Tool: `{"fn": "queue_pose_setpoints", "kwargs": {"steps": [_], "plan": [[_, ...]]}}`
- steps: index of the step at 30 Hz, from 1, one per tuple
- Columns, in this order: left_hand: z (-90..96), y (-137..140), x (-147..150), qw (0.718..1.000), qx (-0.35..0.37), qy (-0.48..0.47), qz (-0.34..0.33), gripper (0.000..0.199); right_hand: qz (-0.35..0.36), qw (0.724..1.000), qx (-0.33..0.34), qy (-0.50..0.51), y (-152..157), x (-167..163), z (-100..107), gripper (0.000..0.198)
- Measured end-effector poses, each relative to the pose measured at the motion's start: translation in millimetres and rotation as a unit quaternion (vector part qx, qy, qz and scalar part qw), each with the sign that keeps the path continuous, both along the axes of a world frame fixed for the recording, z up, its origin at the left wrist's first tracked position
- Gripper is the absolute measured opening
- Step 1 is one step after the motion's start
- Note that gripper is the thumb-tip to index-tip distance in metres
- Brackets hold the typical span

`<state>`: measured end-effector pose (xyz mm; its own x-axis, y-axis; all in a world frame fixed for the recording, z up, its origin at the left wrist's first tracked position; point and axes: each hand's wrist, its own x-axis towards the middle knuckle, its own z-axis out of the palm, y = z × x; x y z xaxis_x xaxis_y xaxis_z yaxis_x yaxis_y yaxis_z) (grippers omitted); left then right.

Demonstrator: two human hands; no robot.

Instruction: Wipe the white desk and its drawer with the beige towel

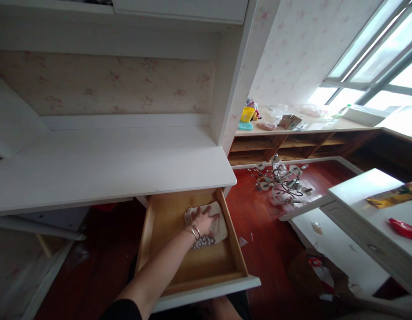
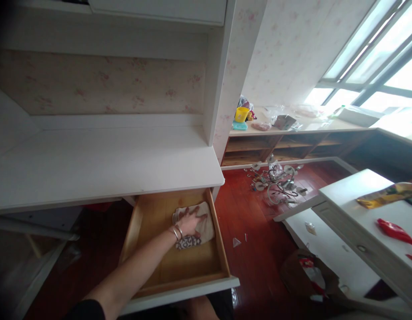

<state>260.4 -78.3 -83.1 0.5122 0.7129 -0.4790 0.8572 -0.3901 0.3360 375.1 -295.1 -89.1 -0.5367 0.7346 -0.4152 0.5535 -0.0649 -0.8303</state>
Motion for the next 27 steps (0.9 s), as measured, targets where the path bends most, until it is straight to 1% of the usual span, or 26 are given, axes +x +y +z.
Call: {"fn": "queue_pose_setpoints", "kwargs": {"steps": [4,6,7,9,12,14,17,20,23,25,27], "plan": [[-11.0,-61,9,1.0,0.009,-0.023,0.002,0.103,0.063,0.997,0.022,-0.036,1,-5,-3,0.037],[-12.2,-83,12,0.999,0.006,-0.032,-0.003,0.103,0.073,0.996,0.025,-0.054,1,-6,-1,0.037],[-10.6,-89,12,0.999,0.002,-0.033,-0.007,0.103,0.073,0.995,0.03,-0.058,1,-6,0,0.036],[-3.7,-93,12,0.999,-0.013,-0.03,-0.017,0.104,0.07,0.995,0.043,-0.055,1,-7,3,0.035],[9.6,-88,7,0.999,-0.029,-0.02,-0.028,0.105,0.065,0.995,0.055,-0.054,1,-8,6,0.036],[14.7,-84,-3,0.999,-0.03,-0.013,-0.03,0.105,0.066,0.995,0.049,-0.063,0,-8,6,0.036],[13.3,-87,-30,0.999,-0.03,0.002,-0.015,0.107,0.066,0.995,0.044,-0.061,-1,-9,5,0.04],[5.9,-99,-73,0.999,-0.032,0.024,0.016,0.109,0.064,0.996,0.045,-0.045,-1,-10,6,0.043],[1.9,-112,-118,0.997,-0.024,0.059,0.039,0.111,0.07,0.996,0.033,-0.053,-1,-11,7,0.041],[3.2,-116,-141,0.997,-0.018,0.071,0.04,0.111,0.069,0.995,0.024,-0.065,-1,-11,5,0.04],[6.2,-115,-154,0.997,-0.026,0.065,0.028,0.11,0.061,0.996,0.018,-0.067,-1,-10,2,0.039]]}}
